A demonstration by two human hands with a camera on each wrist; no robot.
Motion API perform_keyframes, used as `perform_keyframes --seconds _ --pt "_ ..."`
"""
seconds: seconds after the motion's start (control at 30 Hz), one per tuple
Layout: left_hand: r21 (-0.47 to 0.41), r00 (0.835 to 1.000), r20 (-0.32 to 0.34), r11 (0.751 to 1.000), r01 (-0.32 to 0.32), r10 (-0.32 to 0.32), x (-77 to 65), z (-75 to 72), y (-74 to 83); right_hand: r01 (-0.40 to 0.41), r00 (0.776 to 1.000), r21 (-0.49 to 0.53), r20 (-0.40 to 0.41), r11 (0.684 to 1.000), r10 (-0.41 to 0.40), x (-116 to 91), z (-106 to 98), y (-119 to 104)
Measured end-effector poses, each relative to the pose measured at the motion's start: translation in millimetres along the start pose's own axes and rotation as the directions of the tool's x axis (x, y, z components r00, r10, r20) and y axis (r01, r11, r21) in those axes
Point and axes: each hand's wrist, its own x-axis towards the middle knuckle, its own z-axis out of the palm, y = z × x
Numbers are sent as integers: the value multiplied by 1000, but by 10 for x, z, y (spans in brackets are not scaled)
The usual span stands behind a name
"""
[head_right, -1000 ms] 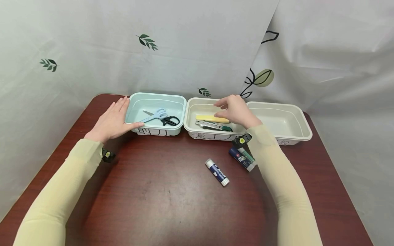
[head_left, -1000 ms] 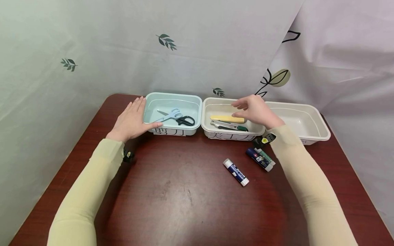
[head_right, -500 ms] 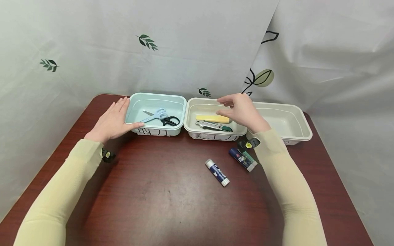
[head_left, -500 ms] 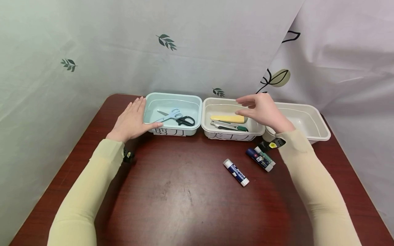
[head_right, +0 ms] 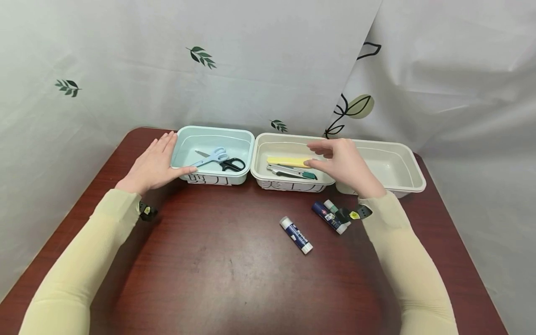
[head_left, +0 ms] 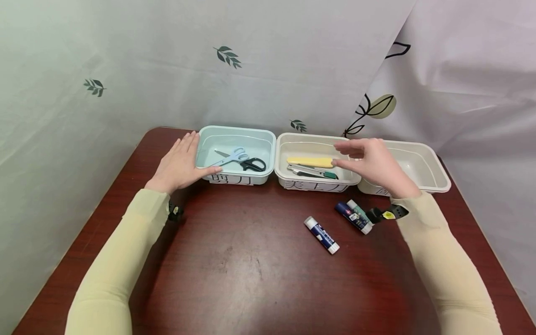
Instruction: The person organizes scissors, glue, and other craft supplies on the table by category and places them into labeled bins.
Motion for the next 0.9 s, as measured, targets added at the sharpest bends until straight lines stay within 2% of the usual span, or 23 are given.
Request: perform_keyframes --seconds 0.2,0.63,0.9 --pt "1 1000 1 1000 2 -2 -1 -2 3 29 999 -10 -31 1000 -29 -111 -38 14" --pt "1 1000 -6 1000 -2 2 5 5 5 -5 998 -34 -68 999 3 -323 -116 12" --pt "1 1000 -3 1000 -1 1 4 5 0 5 997 -23 -83 1000 -7 -434 -144 52"
